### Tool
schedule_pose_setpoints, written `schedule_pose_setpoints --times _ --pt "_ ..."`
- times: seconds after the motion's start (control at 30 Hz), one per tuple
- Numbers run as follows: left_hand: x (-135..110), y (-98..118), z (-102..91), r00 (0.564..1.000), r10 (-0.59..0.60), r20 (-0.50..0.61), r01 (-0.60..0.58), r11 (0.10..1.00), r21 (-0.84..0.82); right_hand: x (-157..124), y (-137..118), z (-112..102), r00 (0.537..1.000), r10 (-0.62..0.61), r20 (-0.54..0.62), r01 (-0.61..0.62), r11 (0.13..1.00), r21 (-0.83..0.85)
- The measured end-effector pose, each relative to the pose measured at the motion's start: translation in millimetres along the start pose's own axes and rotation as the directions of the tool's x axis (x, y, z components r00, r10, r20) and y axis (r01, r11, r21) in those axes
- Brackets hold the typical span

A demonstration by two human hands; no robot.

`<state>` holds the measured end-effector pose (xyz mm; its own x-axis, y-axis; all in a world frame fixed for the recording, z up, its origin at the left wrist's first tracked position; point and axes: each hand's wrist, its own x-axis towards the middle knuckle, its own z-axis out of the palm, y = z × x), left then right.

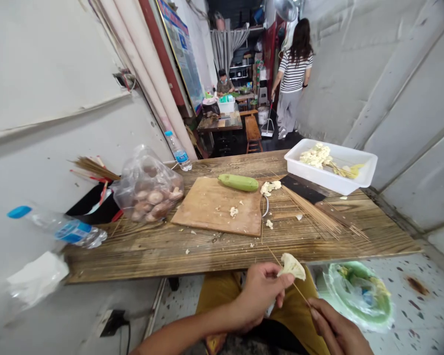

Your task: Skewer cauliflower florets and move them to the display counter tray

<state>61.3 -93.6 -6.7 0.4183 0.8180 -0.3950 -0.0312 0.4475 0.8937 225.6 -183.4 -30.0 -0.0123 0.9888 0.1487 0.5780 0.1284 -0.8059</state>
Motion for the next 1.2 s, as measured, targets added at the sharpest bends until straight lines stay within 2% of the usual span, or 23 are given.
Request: schedule_pose_setpoints --times 0.1,0.17,0.23,0.27,0.3,0.37,0.4,0.47,0.53,0.57,0.63,0.73,0.83,0.93,1.0,1.03,1.07,1.13,1.2 --pt "12.4 -2.1 0.9 0.996 0.002 0.092 -0.011 0.995 0.099 6.3 13.3 11.3 0.99 0.006 -0.142 -0.002 1.0 0.025" --pt "30.2 3.4 -5.0 0.992 0.035 0.117 -0.054 0.986 0.159 10.2 22.7 14.1 0.966 0.025 -0.258 -0.022 1.0 0.016" --pt "55.5 16.2 -16.0 0.985 0.166 0.046 -0.173 0.939 0.296 13.0 29.9 12.6 0.935 0.055 -0.35 -0.051 0.998 0.021" --pt "70.2 24.8 -22.4 0.959 0.283 -0.015 -0.251 0.874 0.416 13.8 32.6 11.1 0.922 0.072 -0.38 -0.064 0.997 0.035" --pt "85.8 34.3 -28.8 0.908 0.416 -0.052 -0.318 0.765 0.56 14.1 34.9 9.5 0.91 0.085 -0.405 -0.07 0.996 0.052" --pt "117.8 53.5 -39.3 0.83 0.557 0.042 -0.353 0.464 0.813 13.4 39.7 7.8 0.893 0.099 -0.438 -0.066 0.994 0.09" --pt "133.6 62.0 -43.0 0.805 0.581 0.117 -0.342 0.294 0.893 12.3 42.6 8.1 0.887 0.108 -0.448 -0.066 0.992 0.108" --pt "163.2 74.6 -47.3 0.778 0.568 0.267 -0.308 -0.025 0.951 9.2 49.5 10.5 0.891 0.126 -0.436 -0.071 0.988 0.14" --pt "189.1 81.3 -49.5 0.757 0.531 0.381 -0.275 -0.27 0.923 5.6 57.3 13.8 0.905 0.154 -0.397 -0.094 0.981 0.167" --pt "200.2 83.1 -50.6 0.753 0.509 0.416 -0.256 -0.356 0.899 4.0 60.8 15.3 0.91 0.171 -0.377 -0.109 0.978 0.18" --pt "218.4 85.8 -53.6 0.77 0.457 0.445 -0.219 -0.466 0.857 1.7 66.0 16.9 0.918 0.2 -0.344 -0.135 0.97 0.203" --pt "234.7 92.4 -58.6 0.804 0.391 0.448 -0.203 -0.527 0.825 1.3 68.1 16.0 0.908 0.224 -0.355 -0.144 0.961 0.237" --pt "240.1 103.4 -61.6 0.793 0.364 0.489 -0.276 -0.501 0.82 2.8 65.8 13.4 0.892 0.225 -0.392 -0.137 0.961 0.241" --pt "236.2 113.1 -62.3 0.772 0.383 0.506 -0.364 -0.386 0.848 4.4 62.3 11.6 0.879 0.216 -0.424 -0.13 0.966 0.221" --pt "227.3 114.7 -61.5 0.771 0.414 0.484 -0.413 -0.254 0.875 6.0 59.2 10.7 0.867 0.213 -0.45 -0.133 0.97 0.203" --pt "220.7 113.3 -60.6 0.777 0.43 0.46 -0.438 -0.156 0.885 7.3 57.3 10.0 0.863 0.21 -0.46 -0.135 0.973 0.189" --pt "212.5 110.4 -59.5 0.791 0.441 0.424 -0.464 -0.02 0.886 9.0 55.0 9.2 0.862 0.198 -0.466 -0.133 0.977 0.169" --pt "192.2 100.2 -56.2 0.856 0.414 0.31 -0.47 0.373 0.8 13.7 49.6 7.2 0.872 0.151 -0.466 -0.113 0.988 0.108" --pt "168.3 86.7 -52.7 0.943 0.251 0.219 -0.332 0.768 0.548 19.4 43.8 5.7 0.882 0.075 -0.465 -0.073 0.997 0.023"
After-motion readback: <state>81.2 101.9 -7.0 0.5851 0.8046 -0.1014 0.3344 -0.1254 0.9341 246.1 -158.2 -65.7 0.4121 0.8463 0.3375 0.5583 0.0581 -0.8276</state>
